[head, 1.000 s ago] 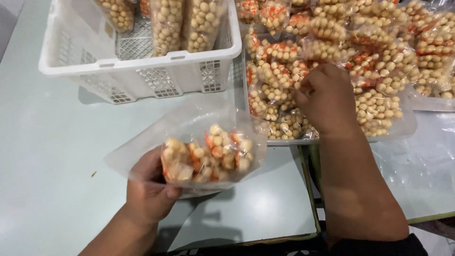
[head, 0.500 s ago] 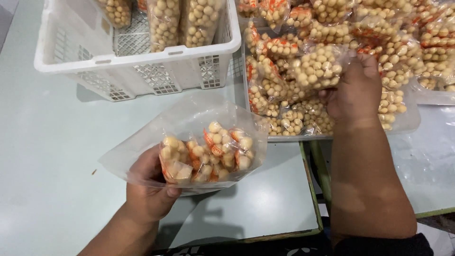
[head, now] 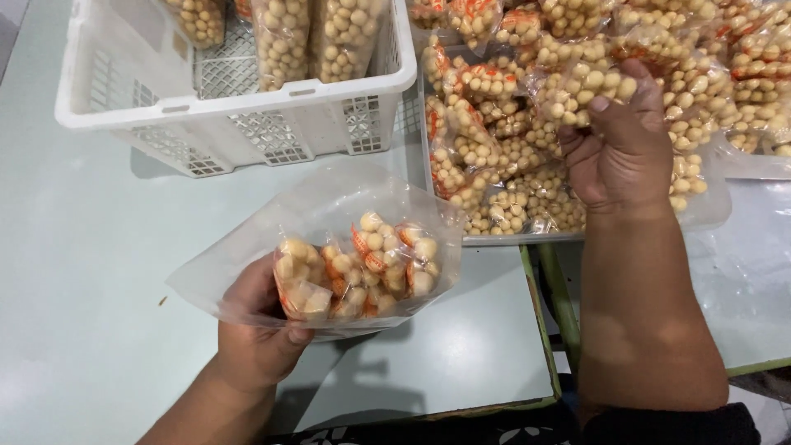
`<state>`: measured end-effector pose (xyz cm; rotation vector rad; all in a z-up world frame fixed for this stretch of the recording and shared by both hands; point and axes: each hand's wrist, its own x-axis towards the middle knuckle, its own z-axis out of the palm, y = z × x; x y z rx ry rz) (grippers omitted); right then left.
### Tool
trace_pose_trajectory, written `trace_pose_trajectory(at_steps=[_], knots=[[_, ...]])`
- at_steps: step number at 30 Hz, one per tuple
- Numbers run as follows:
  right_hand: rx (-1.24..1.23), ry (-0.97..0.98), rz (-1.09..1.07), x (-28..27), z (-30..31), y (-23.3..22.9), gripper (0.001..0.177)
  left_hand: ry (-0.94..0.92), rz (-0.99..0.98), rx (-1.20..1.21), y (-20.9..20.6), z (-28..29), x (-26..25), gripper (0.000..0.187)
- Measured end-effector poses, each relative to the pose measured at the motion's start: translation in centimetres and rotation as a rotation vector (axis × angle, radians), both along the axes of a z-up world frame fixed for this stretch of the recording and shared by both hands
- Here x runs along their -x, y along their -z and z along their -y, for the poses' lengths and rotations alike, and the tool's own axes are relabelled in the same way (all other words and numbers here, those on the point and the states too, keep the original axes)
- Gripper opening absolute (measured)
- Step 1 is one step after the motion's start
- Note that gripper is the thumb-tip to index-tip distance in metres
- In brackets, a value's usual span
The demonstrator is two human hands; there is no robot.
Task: Packing small individual snack bags into a larger plastic bag for bulk packaging and then placing the bulk bag into a crate.
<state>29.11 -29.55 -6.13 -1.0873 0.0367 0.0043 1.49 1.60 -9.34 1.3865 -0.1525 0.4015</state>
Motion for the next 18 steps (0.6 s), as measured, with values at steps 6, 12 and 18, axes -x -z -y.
trace_pose_trajectory(at_steps=[6, 12, 18], knots=[[-0.276, 0.258, -0.091, 0.2, -0.6, -1.6, 0.053, -0.026, -0.037, 0.05, 0.8, 0.0, 0.4, 0.081], [-0.433, 0.318, -0.117, -2.4, 2.5, 1.1, 0.019, 0.012, 0.005, 0.008, 0.8, -0.3, 0.1, 0.079], [-0.287, 0.127, 0.028, 1.5, 1.6, -1.7, 0.073, 0.028, -0.023, 0.022, -1.4, 0.6, -0.3, 0.079]])
